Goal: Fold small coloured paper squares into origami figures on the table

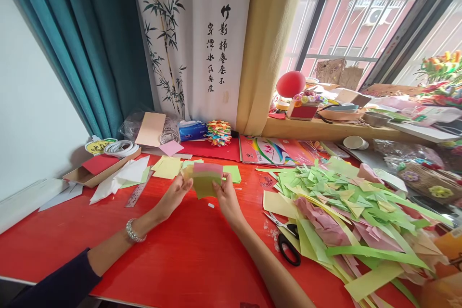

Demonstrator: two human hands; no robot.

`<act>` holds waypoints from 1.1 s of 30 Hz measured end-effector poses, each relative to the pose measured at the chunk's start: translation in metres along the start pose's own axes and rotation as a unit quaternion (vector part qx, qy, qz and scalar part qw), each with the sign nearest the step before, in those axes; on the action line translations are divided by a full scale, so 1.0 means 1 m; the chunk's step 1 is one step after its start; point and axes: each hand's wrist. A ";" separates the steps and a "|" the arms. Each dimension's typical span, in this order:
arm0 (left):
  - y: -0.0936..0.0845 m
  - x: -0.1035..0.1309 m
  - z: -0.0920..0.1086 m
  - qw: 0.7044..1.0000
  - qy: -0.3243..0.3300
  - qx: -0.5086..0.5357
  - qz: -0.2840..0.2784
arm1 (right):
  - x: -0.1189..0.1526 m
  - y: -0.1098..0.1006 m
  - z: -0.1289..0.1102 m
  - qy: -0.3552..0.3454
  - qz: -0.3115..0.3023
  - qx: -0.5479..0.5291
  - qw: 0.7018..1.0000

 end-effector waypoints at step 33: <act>0.001 0.001 -0.024 0.997 -0.024 -0.030 -0.067 | 0.009 0.005 0.016 -0.058 -0.019 0.177 0.982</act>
Point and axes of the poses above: each hand's wrist, its own x-axis away from the middle knuckle, its own y-axis out of the palm, z = x × y
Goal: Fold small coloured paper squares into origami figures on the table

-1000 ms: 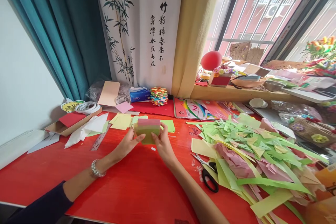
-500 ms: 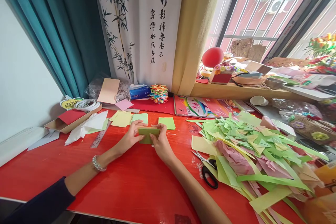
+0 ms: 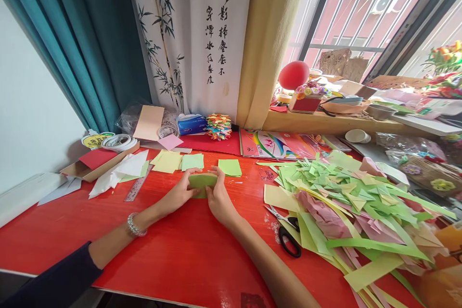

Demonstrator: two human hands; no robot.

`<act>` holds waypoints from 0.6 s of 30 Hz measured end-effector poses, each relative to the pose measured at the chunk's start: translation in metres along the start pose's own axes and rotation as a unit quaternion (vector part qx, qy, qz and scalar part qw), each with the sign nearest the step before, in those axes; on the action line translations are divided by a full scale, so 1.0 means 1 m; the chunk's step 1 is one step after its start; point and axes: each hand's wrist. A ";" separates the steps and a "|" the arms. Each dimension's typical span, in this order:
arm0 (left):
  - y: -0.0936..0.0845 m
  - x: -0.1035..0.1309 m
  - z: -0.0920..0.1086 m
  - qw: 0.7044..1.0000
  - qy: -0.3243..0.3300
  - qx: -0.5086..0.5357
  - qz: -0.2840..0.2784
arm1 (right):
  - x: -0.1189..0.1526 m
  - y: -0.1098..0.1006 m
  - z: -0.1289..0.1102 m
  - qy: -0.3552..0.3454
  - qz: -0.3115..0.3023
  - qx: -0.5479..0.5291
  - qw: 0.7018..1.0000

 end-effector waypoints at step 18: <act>-0.017 -0.001 0.022 0.988 0.008 -0.110 0.111 | -0.008 -0.011 -0.011 0.126 0.030 -0.189 0.973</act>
Point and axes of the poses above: each hand's wrist, its own x-axis away from the middle knuckle, its own y-axis out of the palm, z = x × y
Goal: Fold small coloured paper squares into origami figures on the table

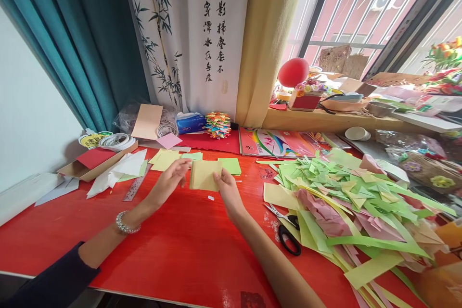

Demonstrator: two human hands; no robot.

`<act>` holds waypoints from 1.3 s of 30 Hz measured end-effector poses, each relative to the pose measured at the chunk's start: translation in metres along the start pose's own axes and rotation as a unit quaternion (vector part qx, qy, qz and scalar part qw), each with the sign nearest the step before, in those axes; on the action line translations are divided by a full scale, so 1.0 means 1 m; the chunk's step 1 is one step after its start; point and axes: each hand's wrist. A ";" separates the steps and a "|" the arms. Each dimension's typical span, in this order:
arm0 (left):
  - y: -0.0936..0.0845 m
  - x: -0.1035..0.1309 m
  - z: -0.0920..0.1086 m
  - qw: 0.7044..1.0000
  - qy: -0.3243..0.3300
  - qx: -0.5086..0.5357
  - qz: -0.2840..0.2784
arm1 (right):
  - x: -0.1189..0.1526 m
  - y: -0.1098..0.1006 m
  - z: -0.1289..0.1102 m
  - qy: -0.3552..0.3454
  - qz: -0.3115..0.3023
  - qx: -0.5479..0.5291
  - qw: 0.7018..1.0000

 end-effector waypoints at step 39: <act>-0.002 -0.004 -0.004 0.990 -0.055 0.125 -0.029 | -0.007 -0.008 -0.004 0.070 -0.016 0.055 0.996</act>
Point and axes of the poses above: each hand's wrist, its own x-axis away from the middle knuckle, its own y-axis out of the palm, z = x × y
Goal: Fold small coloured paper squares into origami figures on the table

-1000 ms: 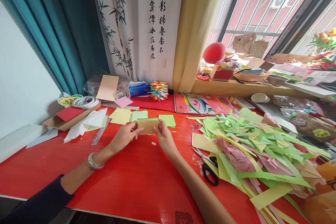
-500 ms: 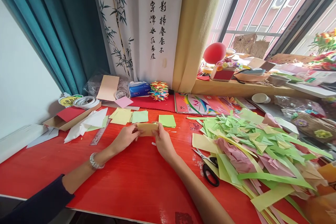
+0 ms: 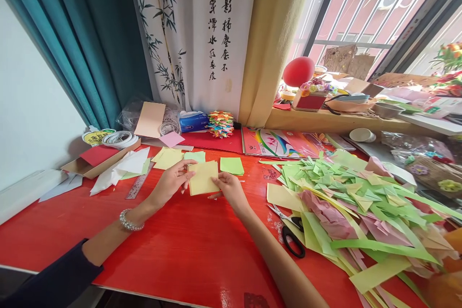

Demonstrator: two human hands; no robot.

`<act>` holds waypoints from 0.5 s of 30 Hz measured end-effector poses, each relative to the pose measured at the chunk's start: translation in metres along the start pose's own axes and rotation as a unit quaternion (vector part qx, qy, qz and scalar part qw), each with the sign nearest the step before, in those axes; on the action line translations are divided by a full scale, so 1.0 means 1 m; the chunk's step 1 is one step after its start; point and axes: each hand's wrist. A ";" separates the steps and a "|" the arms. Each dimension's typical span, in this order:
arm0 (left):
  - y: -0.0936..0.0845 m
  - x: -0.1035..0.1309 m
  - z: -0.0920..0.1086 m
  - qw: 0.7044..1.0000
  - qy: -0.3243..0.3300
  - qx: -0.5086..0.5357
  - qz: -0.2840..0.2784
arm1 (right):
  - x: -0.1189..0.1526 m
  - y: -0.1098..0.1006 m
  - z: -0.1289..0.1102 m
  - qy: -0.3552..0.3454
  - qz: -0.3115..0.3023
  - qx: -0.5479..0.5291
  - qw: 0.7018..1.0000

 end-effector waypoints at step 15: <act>-0.015 -0.005 0.000 0.993 0.007 0.030 0.110 | 0.003 -0.009 -0.006 0.045 0.013 0.173 0.984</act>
Point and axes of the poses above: each hand's wrist, its own x-axis away from the middle knuckle, its own y-axis out of the palm, z = x × y
